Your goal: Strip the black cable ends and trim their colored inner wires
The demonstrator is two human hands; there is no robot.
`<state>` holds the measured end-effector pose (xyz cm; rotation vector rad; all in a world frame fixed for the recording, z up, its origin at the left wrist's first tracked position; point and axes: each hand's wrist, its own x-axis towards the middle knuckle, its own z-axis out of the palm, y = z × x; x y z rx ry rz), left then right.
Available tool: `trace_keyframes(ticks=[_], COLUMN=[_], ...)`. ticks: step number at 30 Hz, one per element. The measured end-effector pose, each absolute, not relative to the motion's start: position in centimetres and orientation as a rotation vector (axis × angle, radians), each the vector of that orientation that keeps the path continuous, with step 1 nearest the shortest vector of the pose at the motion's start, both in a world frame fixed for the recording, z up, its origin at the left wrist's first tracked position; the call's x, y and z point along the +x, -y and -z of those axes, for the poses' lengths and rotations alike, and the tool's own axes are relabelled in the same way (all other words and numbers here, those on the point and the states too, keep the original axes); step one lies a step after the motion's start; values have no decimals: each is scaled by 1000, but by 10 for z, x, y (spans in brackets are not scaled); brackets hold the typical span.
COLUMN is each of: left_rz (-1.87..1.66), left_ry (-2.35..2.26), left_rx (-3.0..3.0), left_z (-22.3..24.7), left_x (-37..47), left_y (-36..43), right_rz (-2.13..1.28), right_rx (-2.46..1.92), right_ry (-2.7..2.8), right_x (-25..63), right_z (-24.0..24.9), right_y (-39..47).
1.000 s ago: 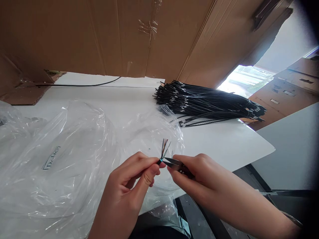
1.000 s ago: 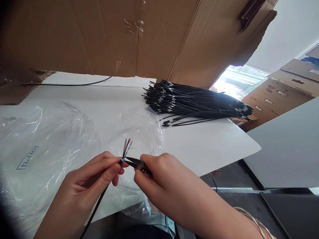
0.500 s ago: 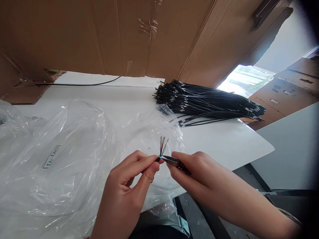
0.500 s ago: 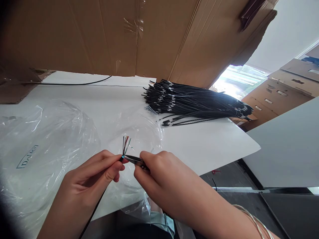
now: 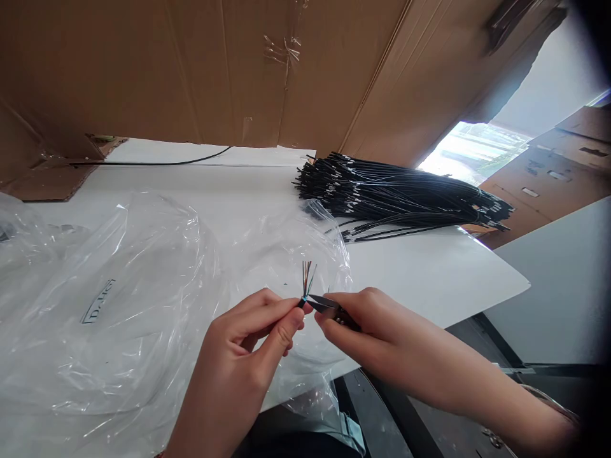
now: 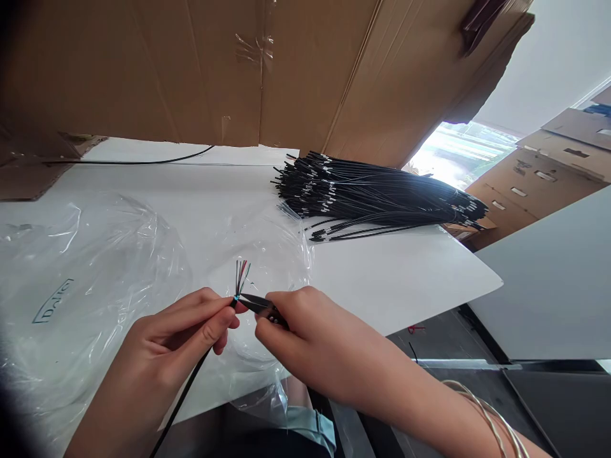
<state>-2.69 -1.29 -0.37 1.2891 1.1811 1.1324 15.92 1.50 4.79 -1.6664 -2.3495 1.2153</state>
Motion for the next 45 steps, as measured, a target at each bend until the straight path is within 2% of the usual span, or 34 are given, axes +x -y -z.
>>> trace_keyframes(ticks=[3, 8, 10, 12, 17, 20, 40, 45], left_rz=[-1160, -1043, -968, -912, -915, -956, -1036, -1025], left_ry=[-1190, -1146, -1112, -1084, -1050, -1080, -1033, -1039], left_rx=[1309, 1189, 1140, 1105, 1054, 1073, 1159, 1137], left_z=[4, 6, 7, 8, 11, 11, 11, 9], left_x=[-26, -29, -31, -31, -28, -27, -30, -28], left_y=[14, 10, 8, 7, 7, 8, 14, 12], right_rz=[-1232, -446, -317, -368, -880, -1031, -1145, -1084], right_rx=[-1640, -1641, -1610, -1584, -1615, -1622, -1642, -1715], right_ry=[2333, 2528, 2543, 2522, 2321, 2232, 2343, 2407], right_x=[158, 155, 154, 154, 155, 158, 163, 161], right_z=[-46, -29, -23, -22, -32, -38, -48, -49], right_y=[-16, -14, -13, -11, -9, -10, -10, -14])
